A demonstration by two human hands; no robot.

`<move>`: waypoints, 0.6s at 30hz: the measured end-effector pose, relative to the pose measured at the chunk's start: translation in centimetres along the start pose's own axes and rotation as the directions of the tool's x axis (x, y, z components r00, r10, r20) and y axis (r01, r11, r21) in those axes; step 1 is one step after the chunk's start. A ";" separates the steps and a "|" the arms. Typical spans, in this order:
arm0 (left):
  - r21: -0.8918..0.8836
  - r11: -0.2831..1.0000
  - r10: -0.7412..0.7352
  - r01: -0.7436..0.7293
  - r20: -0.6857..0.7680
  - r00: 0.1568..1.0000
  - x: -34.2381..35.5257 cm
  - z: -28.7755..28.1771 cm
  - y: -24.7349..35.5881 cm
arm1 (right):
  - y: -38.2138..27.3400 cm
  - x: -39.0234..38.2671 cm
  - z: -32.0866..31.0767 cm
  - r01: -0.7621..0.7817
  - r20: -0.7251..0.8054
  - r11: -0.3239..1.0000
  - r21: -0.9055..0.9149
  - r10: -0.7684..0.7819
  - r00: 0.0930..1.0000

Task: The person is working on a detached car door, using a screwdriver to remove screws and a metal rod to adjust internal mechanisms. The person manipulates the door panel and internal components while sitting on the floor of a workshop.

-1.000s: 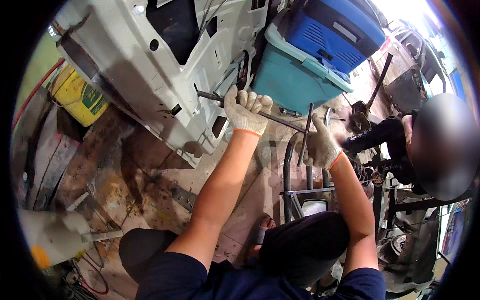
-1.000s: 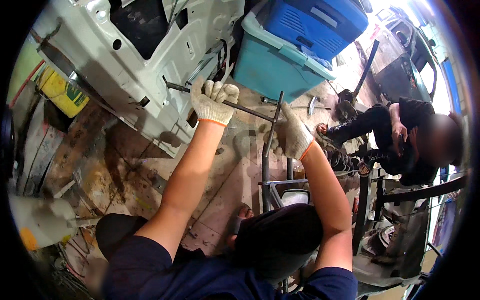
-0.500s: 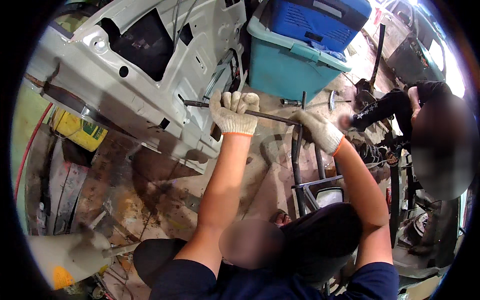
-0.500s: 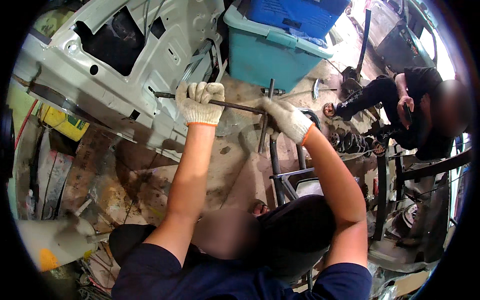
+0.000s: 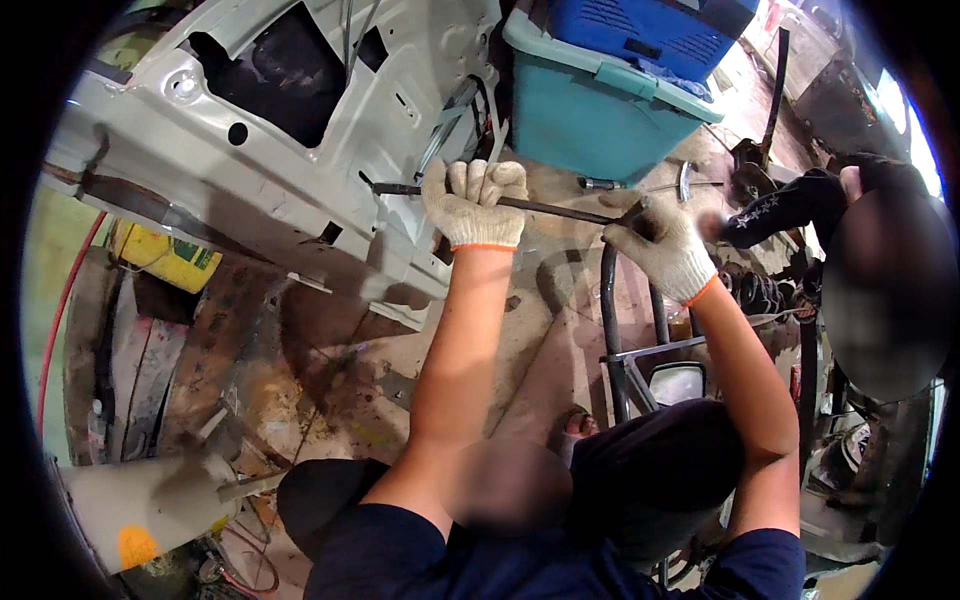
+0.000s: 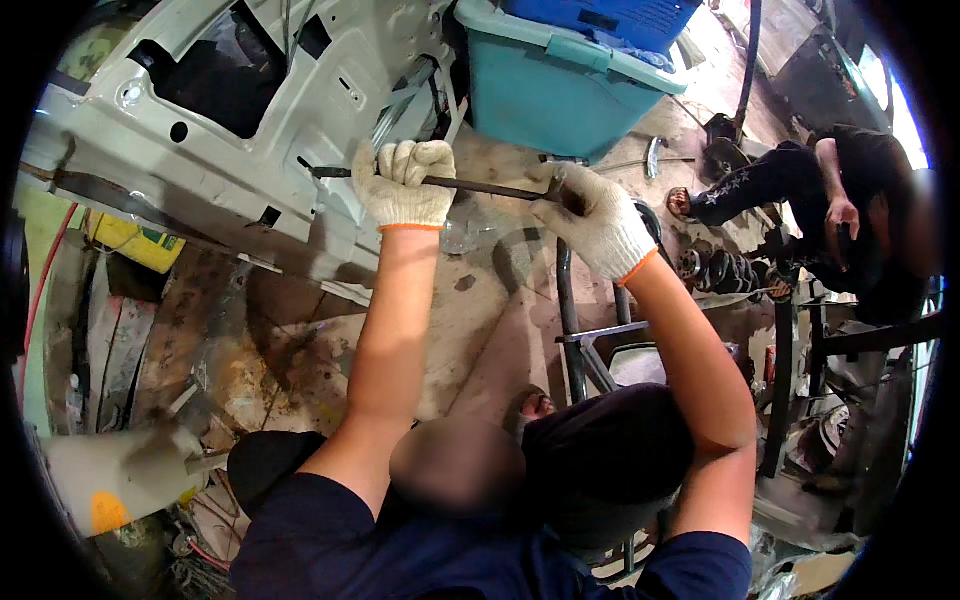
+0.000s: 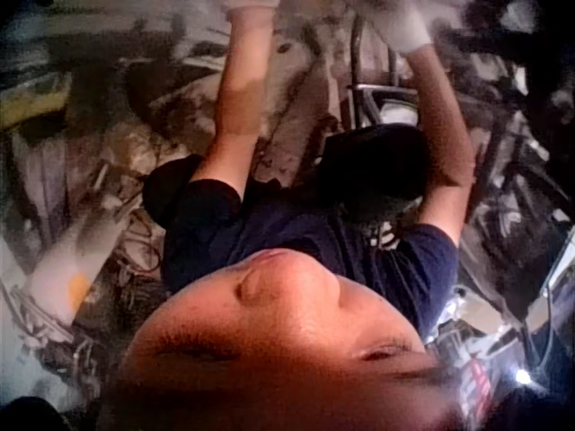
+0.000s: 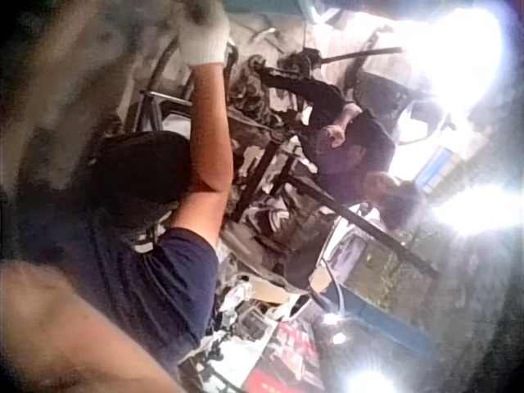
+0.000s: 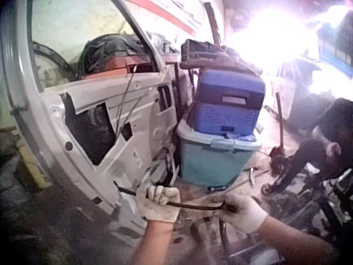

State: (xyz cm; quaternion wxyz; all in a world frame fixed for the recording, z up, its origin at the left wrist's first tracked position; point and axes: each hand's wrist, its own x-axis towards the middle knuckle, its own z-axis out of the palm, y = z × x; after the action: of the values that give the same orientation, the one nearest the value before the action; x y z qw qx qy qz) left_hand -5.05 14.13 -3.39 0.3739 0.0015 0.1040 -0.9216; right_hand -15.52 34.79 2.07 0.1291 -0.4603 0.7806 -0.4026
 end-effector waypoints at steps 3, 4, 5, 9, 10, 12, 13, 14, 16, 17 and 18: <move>-0.016 0.999 0.032 -0.032 -0.031 0.999 -0.3 0.5 -0.1 | 0.5 0.3 -0.1 -0.035 0.013 0.977 -0.212 0.038 0.999; -0.031 0.999 0.030 -0.031 -0.039 0.999 -0.6 0.9 -0.4 | 0.2 0.2 -0.5 -0.225 0.073 0.974 0.008 0.224 0.972; -0.046 0.998 0.031 -0.033 -0.046 0.998 -0.7 1.0 -0.4 | -0.1 0.1 -0.8 -0.415 0.176 0.886 0.207 0.384 0.906; -0.075 0.997 -0.017 0.019 0.030 0.999 0.3 -0.2 -0.1 | 0.9 0.8 -3.2 -0.818 0.664 0.243 0.521 0.486 0.568; -0.059 0.998 0.004 -0.001 0.046 0.999 0.3 -0.2 0.5 | -0.8 1.0 -1.8 -0.825 0.591 0.356 0.440 0.577 0.564; -0.054 0.998 -0.016 0.020 0.063 0.998 0.4 -0.5 -0.3 | 2.6 -0.3 -1.3 -0.612 0.422 0.627 0.482 0.446 0.789; -0.051 0.999 -0.016 0.019 0.063 0.998 0.4 -0.4 -0.5 | 2.5 -0.8 -1.2 -0.264 0.199 0.915 0.304 0.210 0.957; -0.041 0.999 -0.001 0.004 0.066 0.998 0.5 -0.2 0.0 | 0.8 -0.6 -0.5 0.065 -0.040 0.997 -0.046 -0.067 0.997; -0.047 0.998 0.039 -0.037 0.044 0.998 0.6 0.3 0.9 | -1.9 0.1 -3.4 0.591 0.222 0.387 -0.708 -0.672 0.706; -0.053 0.998 0.048 -0.046 0.038 0.998 0.6 0.3 0.7 | -1.0 -0.2 -3.9 0.488 -0.013 0.456 -0.744 -0.740 0.672; -0.058 0.997 0.057 -0.055 0.032 0.998 0.6 0.4 0.5 | -0.3 -0.4 -4.4 0.401 -0.247 0.549 -0.733 -0.764 0.596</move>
State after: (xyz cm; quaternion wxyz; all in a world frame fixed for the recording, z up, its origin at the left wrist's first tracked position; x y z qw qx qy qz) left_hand -5.10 13.27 -3.17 0.4013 -0.0218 0.1238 -0.9073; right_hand -17.69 37.30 5.06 -0.4018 -0.5841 0.6556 -0.2602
